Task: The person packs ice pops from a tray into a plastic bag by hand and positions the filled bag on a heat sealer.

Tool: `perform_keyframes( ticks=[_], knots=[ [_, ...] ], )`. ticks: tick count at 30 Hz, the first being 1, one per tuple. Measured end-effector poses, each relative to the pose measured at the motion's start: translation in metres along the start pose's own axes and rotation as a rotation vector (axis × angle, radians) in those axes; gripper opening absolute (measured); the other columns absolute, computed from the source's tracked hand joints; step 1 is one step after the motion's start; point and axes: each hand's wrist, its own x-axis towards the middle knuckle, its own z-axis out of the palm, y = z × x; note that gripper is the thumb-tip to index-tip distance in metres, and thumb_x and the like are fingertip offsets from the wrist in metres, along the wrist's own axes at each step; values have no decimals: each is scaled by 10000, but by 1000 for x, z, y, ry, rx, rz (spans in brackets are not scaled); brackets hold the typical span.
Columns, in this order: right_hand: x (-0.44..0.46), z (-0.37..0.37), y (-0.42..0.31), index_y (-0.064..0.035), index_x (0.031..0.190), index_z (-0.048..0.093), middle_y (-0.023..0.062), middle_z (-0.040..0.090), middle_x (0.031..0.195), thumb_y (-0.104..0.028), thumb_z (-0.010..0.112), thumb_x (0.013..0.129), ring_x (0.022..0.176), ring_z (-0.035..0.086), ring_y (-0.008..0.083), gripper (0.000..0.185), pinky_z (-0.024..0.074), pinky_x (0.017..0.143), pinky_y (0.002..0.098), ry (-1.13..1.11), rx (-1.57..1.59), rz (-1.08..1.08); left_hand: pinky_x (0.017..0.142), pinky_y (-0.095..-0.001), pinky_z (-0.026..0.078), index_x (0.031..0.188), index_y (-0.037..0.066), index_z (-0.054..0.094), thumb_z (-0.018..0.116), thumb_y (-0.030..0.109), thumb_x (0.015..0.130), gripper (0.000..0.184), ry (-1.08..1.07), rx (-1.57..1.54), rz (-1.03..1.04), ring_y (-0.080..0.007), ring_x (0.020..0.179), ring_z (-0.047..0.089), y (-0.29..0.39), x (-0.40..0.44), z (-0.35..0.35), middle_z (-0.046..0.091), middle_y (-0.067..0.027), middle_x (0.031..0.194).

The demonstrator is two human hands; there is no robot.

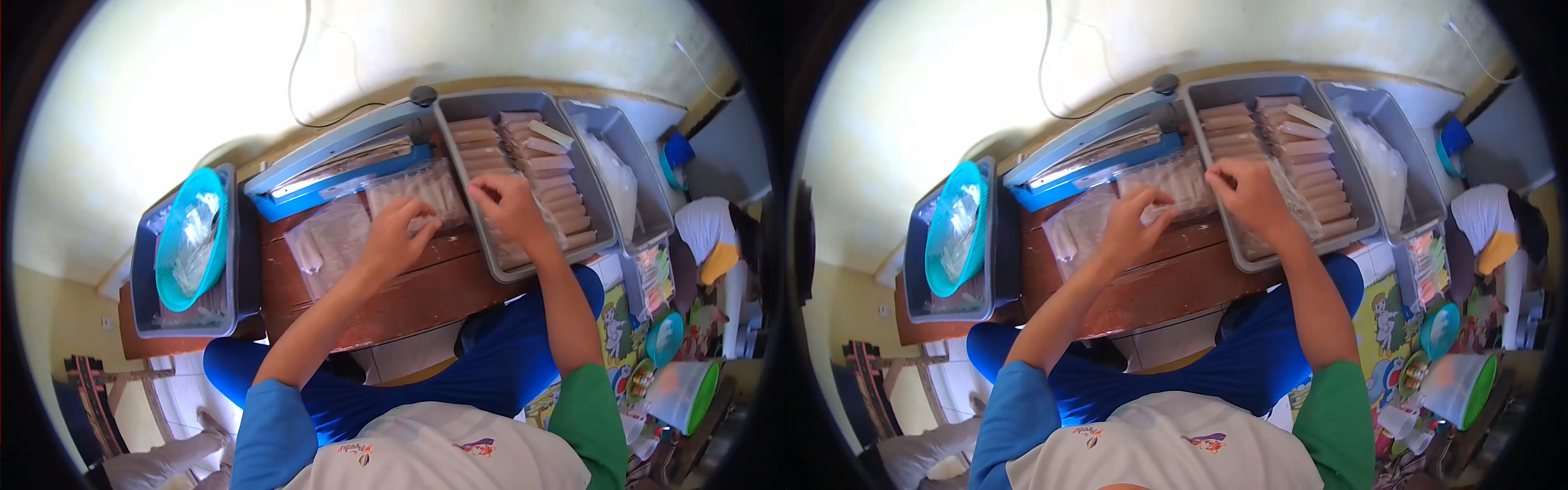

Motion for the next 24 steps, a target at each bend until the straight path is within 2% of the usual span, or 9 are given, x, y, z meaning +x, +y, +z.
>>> perform_keyframes(
  ticks=[2,9,11,12,15,17,20,22,24],
  knots=[
    [13,-12,23,18,890,682,156,675,745,-121,654,854,644,645,258,146,488,610,340,68,-47,30,810,-397,486,920,22,672,728,115,807,157,33,116,144,-329,917,626,-3,30,18,668,-145,921],
    [41,-26,99,10,901,703,211,687,809,-119,646,828,797,682,362,159,527,744,427,141,-248,116,842,-424,483,916,36,691,711,92,783,145,-2,165,236,-341,960,614,-25,109,82,673,-149,943],
    [46,-25,115,10,901,705,221,685,822,-121,644,829,822,679,371,162,526,768,439,116,-293,121,839,-424,488,894,65,714,667,98,775,132,-165,387,287,-327,961,634,-31,126,91,695,-124,923],
    [48,-24,121,7,920,706,230,684,848,-122,642,829,855,673,383,170,522,798,447,80,-322,154,839,-424,488,894,65,714,667,98,775,132,-170,383,287,-327,961,634,-31,131,94,695,-124,923],
    [53,-19,135,5,961,704,250,680,905,-122,642,830,916,660,400,193,513,846,457,34,-370,211,828,-413,488,887,109,736,639,116,741,175,-333,554,200,-296,956,655,-30,146,102,718,-87,903],
    [55,-15,143,7,983,701,261,678,936,-121,644,829,945,655,406,208,509,864,459,22,-388,233,803,-404,490,861,119,746,637,128,714,184,-476,735,123,-276,901,686,-28,154,105,730,-89,874],
    [59,-10,151,15,1018,689,276,670,981,-123,650,827,976,646,415,239,501,885,465,-3,-433,234,776,-400,498,812,104,745,651,128,710,140,-444,883,140,-275,834,709,-25,158,111,727,-114,827],
    [60,-10,152,22,1019,688,270,673,984,-87,649,802,982,648,412,245,499,889,468,-29,-382,333,757,-399,503,792,97,741,651,129,717,122,-422,873,145,-280,799,712,-25,159,114,724,-123,808],
    [59,-13,151,16,1010,691,258,679,969,-62,648,782,965,653,407,245,504,877,460,19,-354,313,737,-398,507,772,90,737,650,130,723,108,-398,864,152,-284,763,716,-24,159,116,720,-132,790]
  ],
)
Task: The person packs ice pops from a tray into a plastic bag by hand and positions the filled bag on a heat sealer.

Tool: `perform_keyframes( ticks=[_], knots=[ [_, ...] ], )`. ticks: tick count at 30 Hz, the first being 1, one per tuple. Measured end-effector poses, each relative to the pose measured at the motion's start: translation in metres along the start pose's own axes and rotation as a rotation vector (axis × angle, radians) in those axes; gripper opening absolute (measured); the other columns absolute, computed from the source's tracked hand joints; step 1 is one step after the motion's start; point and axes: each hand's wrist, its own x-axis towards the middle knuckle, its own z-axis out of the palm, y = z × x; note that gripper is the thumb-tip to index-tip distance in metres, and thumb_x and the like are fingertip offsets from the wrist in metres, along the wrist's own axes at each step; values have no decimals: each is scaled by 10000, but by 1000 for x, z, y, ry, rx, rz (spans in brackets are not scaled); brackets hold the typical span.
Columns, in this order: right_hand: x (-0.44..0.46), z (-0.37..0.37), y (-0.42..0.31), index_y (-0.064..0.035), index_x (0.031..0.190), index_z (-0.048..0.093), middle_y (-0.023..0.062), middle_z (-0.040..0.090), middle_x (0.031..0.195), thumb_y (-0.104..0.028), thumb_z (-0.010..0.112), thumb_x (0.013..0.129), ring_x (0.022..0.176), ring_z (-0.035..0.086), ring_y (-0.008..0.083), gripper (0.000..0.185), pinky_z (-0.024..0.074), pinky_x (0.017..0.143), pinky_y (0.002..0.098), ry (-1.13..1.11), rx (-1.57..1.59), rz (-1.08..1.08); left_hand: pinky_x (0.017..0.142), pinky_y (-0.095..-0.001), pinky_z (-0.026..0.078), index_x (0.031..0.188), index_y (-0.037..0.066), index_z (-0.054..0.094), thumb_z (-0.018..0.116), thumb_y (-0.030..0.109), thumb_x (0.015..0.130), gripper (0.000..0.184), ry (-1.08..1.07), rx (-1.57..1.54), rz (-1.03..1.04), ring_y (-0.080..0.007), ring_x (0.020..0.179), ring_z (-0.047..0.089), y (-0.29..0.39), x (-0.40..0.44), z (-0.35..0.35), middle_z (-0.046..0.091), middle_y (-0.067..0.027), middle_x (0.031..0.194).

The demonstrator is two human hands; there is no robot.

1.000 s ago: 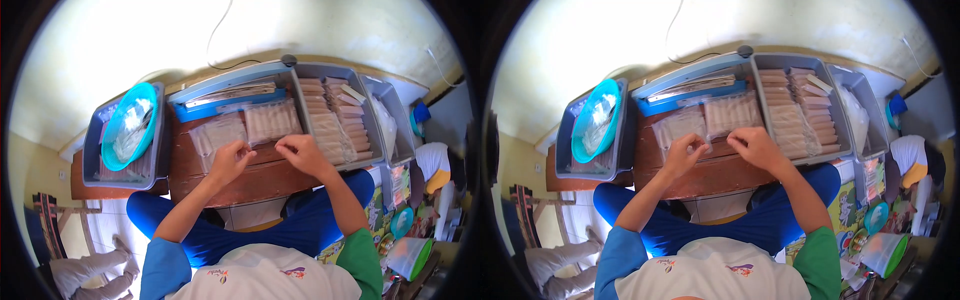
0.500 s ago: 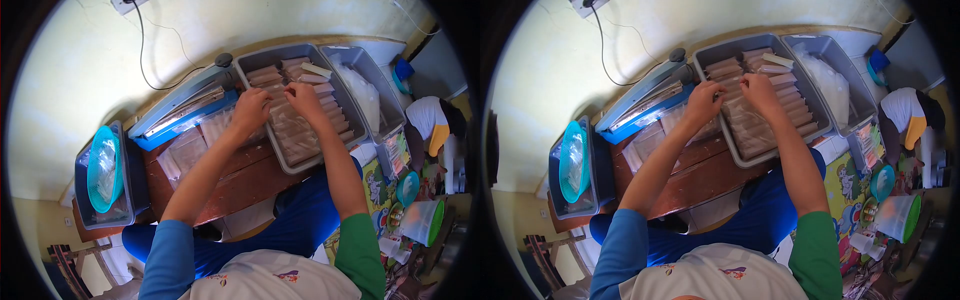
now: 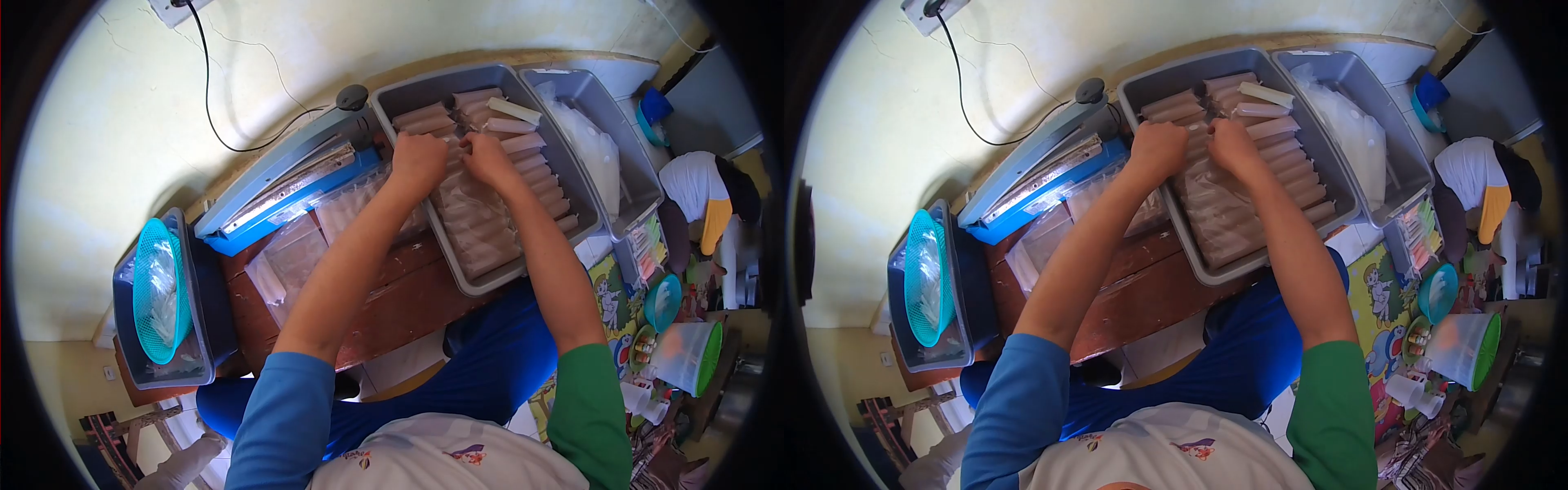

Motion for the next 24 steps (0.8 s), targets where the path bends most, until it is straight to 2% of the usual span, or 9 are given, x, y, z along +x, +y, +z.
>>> perform_keyframes(
  ticks=[5,7,10,13,18,20,24],
  knots=[
    [-2,-6,-12,-3,981,697,223,691,923,2,636,728,918,665,386,260,516,842,435,48,48,31,705,-391,511,779,98,737,646,139,737,109,-7,38,33,-275,762,719,-3,-1,2,722,-125,787],
    [0,-5,-13,-4,950,693,213,692,899,13,636,719,905,669,369,239,519,825,426,139,75,26,714,-392,510,786,99,738,641,141,745,113,-4,33,29,-274,770,719,-3,-1,4,723,-124,794],
    [-5,-8,-23,-1,935,689,226,687,905,24,621,719,926,661,382,228,515,831,441,148,108,28,730,-395,509,799,102,739,632,144,760,121,-5,34,25,-271,782,719,-2,-1,6,726,-119,809],
    [-6,2,-14,2,919,683,243,680,916,31,608,723,940,650,403,212,507,832,460,149,-32,-24,727,-389,487,792,119,745,624,158,776,128,7,55,31,-254,773,718,-2,-1,11,729,-98,802],
    [-4,2,-9,3,897,673,254,674,921,28,601,729,948,642,417,184,499,830,474,92,2,30,714,-380,463,785,141,751,615,170,788,140,43,100,56,-233,774,718,-3,-2,15,732,-71,792],
    [-4,2,-7,3,889,669,252,674,917,24,601,732,945,642,417,172,499,827,473,67,18,37,714,-381,461,796,146,753,616,172,787,140,-3,103,71,-227,783,717,-3,0,15,733,-68,798],
    [-3,-3,-11,-11,871,669,218,677,863,15,650,716,892,654,390,158,510,797,451,176,61,-8,698,-375,463,807,149,755,629,183,776,134,-37,132,70,-223,781,717,-4,0,13,734,-66,807]
  ],
)
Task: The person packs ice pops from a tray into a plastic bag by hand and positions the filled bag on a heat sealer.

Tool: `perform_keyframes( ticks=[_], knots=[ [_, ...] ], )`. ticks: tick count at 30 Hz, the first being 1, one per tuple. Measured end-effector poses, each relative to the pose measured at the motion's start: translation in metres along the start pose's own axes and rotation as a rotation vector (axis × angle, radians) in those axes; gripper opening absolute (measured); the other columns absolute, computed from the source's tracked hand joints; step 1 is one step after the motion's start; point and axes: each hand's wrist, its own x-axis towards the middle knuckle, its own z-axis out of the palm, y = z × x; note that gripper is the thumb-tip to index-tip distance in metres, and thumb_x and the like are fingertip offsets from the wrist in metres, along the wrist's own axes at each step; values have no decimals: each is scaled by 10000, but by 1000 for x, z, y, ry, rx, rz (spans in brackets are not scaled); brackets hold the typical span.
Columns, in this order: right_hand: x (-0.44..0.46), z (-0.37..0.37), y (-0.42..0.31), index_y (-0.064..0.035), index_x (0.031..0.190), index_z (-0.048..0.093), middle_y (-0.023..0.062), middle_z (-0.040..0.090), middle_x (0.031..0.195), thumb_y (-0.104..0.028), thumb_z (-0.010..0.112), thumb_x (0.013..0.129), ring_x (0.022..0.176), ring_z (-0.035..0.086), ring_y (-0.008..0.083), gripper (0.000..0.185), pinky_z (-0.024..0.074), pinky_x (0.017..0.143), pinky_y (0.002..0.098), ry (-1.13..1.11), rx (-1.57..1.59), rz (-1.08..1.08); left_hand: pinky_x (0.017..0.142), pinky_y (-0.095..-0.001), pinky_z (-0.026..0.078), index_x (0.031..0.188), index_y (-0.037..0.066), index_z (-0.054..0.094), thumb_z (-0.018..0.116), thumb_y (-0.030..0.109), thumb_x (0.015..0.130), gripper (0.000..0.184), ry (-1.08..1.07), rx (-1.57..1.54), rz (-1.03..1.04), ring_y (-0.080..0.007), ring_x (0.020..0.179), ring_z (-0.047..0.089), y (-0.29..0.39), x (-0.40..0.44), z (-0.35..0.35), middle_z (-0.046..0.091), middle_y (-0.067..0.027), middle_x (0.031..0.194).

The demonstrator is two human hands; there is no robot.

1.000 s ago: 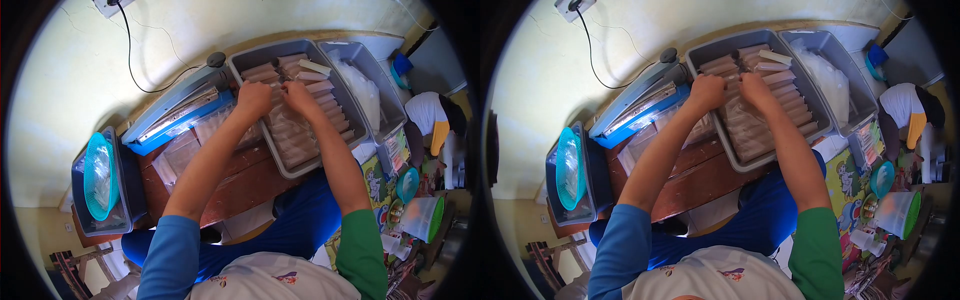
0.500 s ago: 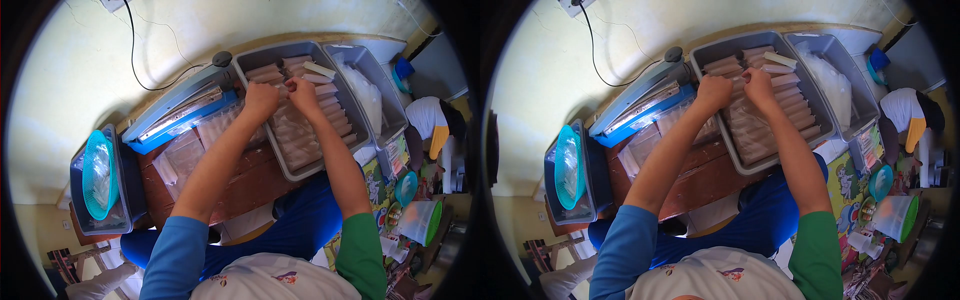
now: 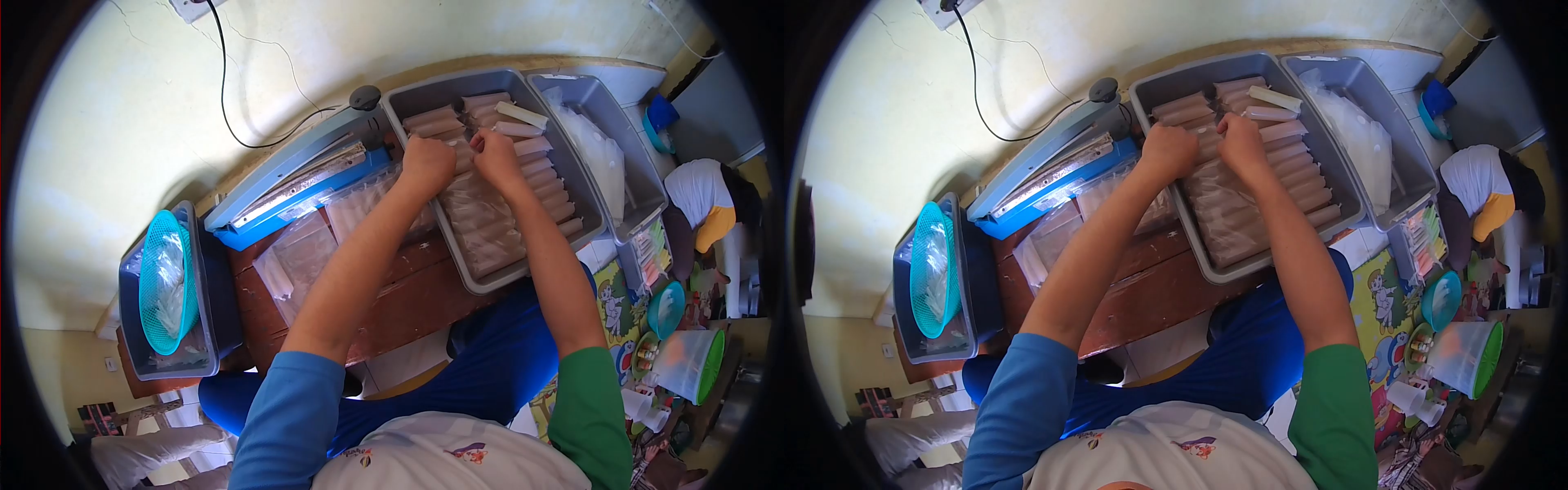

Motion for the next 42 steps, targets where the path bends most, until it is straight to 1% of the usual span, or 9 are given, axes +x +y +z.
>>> perform_keyframes(
  ticks=[9,13,18,20,26,30,36,38,42],
  knots=[
    [5,-5,-14,-32,926,694,70,698,853,-71,783,721,801,667,178,227,531,722,322,51,386,16,727,-416,528,846,73,719,665,316,821,250,-11,-202,-78,-306,848,700,-2,1,-14,722,-126,849],
    [6,-12,-26,2,1042,648,36,676,929,-95,739,840,846,634,107,243,515,766,256,83,796,-43,708,-399,530,962,20,682,699,371,834,374,246,-599,-208,-307,815,691,-5,-4,-13,712,-152,863],
    [-14,-18,-46,-10,1029,658,63,686,967,-134,730,847,874,650,133,232,538,752,293,-47,756,-170,731,-327,524,1067,-11,638,709,253,888,326,364,-1296,-269,-175,821,674,-12,-31,-7,707,-89,924],
    [-30,-24,-68,-12,1041,656,67,688,982,-140,728,849,871,649,138,241,537,747,299,-145,789,-214,796,-274,512,1114,-10,622,705,122,887,275,540,-1794,-177,-140,892,655,-7,-58,-8,686,-78,976],
    [-80,-36,-124,-29,1085,640,98,690,972,-93,722,807,807,657,152,297,524,700,302,-420,568,-359,852,-294,530,1190,-14,579,685,104,904,327,450,-1998,-280,-180,998,645,-13,-158,-14,657,-102,1117],
    [-111,-26,-157,-46,1155,600,129,713,921,-65,717,784,730,669,209,390,514,669,310,-625,527,-267,882,-315,534,1208,-19,571,690,112,902,354,363,-2003,-393,-190,1029,639,-25,-221,-23,646,-111,1136],
    [-152,8,-175,-22,1221,539,168,706,989,-5,684,803,816,706,238,443,550,721,334,-873,507,-308,899,-362,536,1243,-9,554,738,148,863,450,250,-1853,-482,-237,1013,657,-40,-304,-6,640,-118,1152],
    [-163,18,-171,-24,1177,545,181,702,982,-6,685,804,823,709,253,399,551,733,345,-919,493,-320,898,-411,509,1262,39,561,777,114,786,528,172,-956,-394,-309,1035,635,-51,-331,-7,631,-121,1140],
    [-177,30,-174,9,987,621,157,707,931,-7,682,810,725,692,235,188,548,716,351,-1032,341,-348,931,-441,446,1221,86,595,792,91,705,553,230,-648,-344,-348,1091,571,-62,-362,-9,598,-122,1138]
  ],
)
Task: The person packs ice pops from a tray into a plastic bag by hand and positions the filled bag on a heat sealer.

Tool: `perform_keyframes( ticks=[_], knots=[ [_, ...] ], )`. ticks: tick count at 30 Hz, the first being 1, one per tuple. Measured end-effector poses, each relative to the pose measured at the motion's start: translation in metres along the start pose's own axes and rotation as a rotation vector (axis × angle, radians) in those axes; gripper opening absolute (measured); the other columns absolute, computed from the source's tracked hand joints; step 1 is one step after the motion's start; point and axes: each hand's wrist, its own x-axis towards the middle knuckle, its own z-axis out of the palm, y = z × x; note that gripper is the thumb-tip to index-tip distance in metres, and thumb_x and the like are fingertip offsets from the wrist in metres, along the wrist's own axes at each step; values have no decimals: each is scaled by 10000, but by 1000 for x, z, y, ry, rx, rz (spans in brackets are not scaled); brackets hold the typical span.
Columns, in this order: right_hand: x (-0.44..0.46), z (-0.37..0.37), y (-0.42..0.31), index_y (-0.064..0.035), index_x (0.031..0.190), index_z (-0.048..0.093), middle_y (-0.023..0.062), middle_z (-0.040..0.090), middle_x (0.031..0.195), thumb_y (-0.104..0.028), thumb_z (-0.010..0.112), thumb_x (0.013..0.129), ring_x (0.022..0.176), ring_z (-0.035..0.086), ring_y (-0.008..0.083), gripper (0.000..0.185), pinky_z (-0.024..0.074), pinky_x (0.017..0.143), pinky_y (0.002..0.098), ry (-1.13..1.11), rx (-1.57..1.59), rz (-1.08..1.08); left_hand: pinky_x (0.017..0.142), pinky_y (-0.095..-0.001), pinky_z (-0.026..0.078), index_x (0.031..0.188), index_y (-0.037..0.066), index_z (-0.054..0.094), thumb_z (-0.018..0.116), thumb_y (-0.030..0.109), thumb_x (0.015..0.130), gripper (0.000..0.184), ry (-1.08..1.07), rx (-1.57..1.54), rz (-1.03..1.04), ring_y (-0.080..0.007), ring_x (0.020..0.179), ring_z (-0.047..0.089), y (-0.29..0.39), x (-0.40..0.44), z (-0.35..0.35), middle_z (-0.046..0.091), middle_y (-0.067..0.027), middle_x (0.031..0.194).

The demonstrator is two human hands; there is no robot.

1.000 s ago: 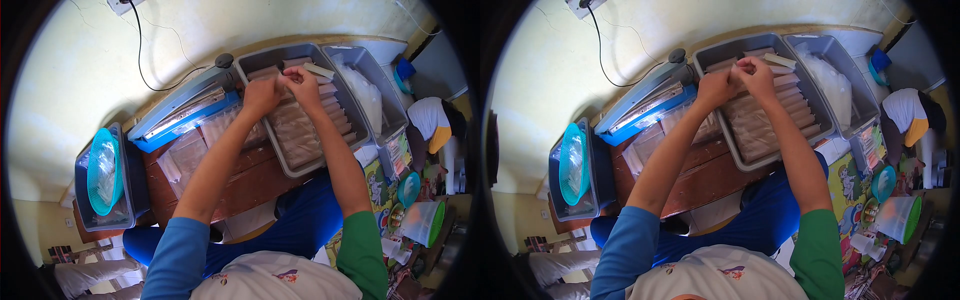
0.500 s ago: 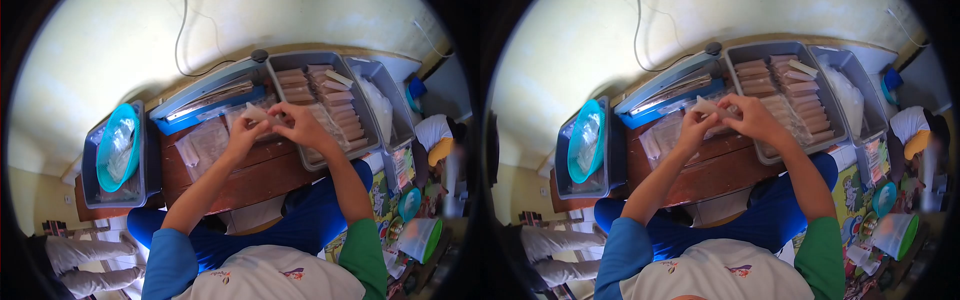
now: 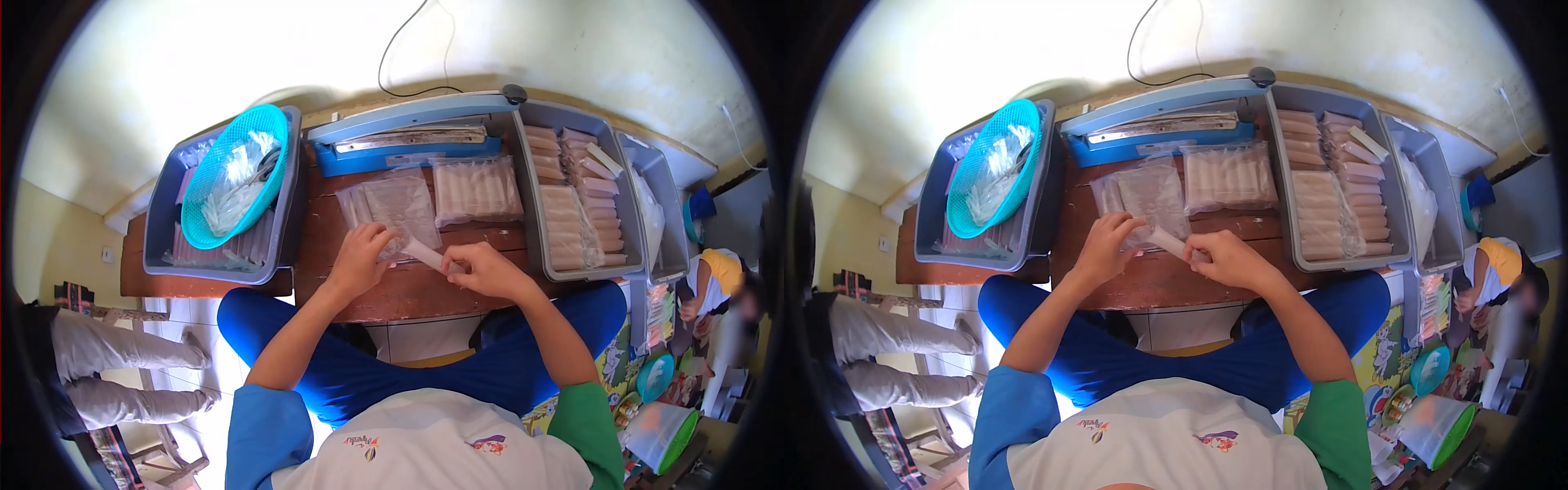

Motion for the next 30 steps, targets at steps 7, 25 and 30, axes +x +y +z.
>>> perform_keyframes(
  ticks=[7,25,30],
  knots=[
    [14,44,8,-25,942,720,135,702,821,-45,678,810,719,673,211,140,512,669,329,2,151,36,917,-410,407,982,80,614,737,72,717,293,92,268,18,-305,1075,538,-22,-6,24,569,-110,1093],
    [69,123,35,8,1061,701,210,648,1092,11,608,812,884,680,286,265,554,694,341,585,51,-191,756,-406,425,863,64,607,707,84,768,139,311,135,5,-288,900,570,-18,-2,23,584,-90,942],
    [78,126,23,2,1082,697,248,641,1101,20,595,792,844,678,348,308,553,715,359,677,-18,-198,771,-407,420,845,66,595,668,87,780,100,320,115,-14,-292,895,554,-16,-2,19,563,-94,913]
  ],
)
